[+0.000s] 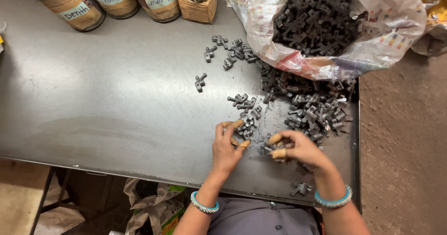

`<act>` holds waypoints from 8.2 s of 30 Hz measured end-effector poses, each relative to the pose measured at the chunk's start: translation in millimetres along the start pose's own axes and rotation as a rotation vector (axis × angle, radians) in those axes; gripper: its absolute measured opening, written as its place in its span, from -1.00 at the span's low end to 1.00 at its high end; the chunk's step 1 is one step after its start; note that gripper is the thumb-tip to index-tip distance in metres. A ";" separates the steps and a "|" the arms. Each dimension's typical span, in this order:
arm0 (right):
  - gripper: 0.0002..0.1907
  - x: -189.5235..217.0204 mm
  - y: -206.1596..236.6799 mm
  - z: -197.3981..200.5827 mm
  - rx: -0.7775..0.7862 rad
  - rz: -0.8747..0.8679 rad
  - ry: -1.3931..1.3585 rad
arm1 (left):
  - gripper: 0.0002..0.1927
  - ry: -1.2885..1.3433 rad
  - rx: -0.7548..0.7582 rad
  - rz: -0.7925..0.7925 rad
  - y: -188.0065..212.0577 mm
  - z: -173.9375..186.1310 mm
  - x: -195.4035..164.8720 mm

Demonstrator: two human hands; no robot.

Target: The person picks small metal castings one at a time from a pile on a metal table, turns each piece over in both hands to check it, and tosses accepted pieces into a large woven sack beside labeled tins, continuing the sorting cycle throughout the clip.

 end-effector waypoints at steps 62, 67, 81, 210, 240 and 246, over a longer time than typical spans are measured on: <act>-0.36 48.5 -43.4 -74.3 -0.109 0.623 1.102 | -0.17 0.033 0.078 0.210 16.3 -15.7 24.2; -0.42 43.2 -27.4 -55.3 -0.171 0.682 1.007 | -0.16 0.046 0.118 0.192 15.8 -17.7 22.1; -0.54 -23.5 3.5 -28.0 -0.095 0.157 -0.657 | -0.22 0.029 0.064 0.049 9.0 -34.4 14.7; -0.70 13.9 -41.4 -39.3 -0.151 0.247 -0.305 | -0.48 0.958 0.151 0.238 -13.9 -27.6 33.0; -0.53 44.5 -44.6 -61.7 -0.341 0.159 0.547 | -0.83 0.929 -0.067 0.328 -12.0 -7.7 75.3; -0.61 17.8 -34.2 -121.4 -0.511 0.690 1.072 | -0.77 0.785 -0.089 0.362 -6.9 -6.0 74.5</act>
Point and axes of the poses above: each hand's wrist, its own y-axis away from the middle knuckle, its own z-axis out of the back of the hand, x = y × z, the point moved 5 cm from there along -y, towards the middle knuckle, and after that the axes turned 6 degrees about -y, right-handed, at the moved point
